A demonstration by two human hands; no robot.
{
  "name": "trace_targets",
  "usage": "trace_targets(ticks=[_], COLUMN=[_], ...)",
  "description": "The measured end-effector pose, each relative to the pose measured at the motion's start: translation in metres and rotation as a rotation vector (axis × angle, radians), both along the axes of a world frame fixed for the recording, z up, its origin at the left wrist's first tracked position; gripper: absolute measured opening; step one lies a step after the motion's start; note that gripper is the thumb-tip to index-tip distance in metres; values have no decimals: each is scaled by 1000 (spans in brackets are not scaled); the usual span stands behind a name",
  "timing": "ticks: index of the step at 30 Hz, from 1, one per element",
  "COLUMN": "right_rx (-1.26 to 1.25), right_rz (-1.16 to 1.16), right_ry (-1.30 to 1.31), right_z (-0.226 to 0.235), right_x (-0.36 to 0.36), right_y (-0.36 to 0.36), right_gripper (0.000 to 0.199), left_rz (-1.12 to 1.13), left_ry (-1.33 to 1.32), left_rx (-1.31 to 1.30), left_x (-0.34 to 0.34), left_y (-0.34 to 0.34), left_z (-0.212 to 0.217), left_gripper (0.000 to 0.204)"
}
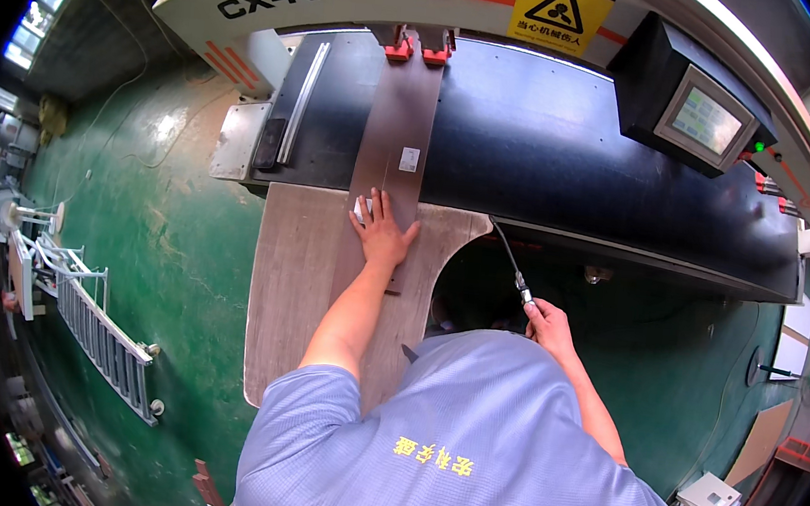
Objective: The person feeds brown panels into a machine, cleans them with an air nozzle, marks a panel with a pen, and moves stacks of panels between work surfaces.
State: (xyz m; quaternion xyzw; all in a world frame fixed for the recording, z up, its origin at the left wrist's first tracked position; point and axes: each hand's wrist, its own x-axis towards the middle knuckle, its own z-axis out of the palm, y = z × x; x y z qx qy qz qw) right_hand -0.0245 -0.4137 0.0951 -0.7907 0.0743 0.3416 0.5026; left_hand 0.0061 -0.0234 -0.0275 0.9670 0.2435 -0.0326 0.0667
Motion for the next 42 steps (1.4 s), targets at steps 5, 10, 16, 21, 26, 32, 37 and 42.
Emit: trace_targets(ticks=[5, 10, 16, 21, 26, 32, 37, 42], right_rx=[109, 48, 143, 59, 44, 78, 89, 71], right_rz=[-38, -15, -42, 128, 112, 101, 106, 195], right_ry=[7, 31, -37, 98, -55, -27, -9, 1], right_z=[-6, 6, -15, -13, 0, -1, -7, -12], right_x=[1, 9, 10, 19, 24, 24, 22, 16], right_y=[-3, -4, -3, 23, 32, 23, 12, 19], right_gripper=[29, 32, 32, 34, 36, 36, 36, 36], left_rz=[-4, -20, -53, -61, 17, 185, 149, 186], left_ry=[-6, 3, 145, 18, -187, -359, -294, -113], left_rx=[-25, -39, -126, -147, -316, -299, -175, -34], left_x=[-3, -64, -189, -159, -135, -109, -153, -169], left_y=[1, -11, -24, -53, -79, -61, -1, 23], left_z=[0, 3, 18, 6, 2, 26, 32, 18], left_gripper=[109, 109, 111, 103, 91, 90, 97, 103])
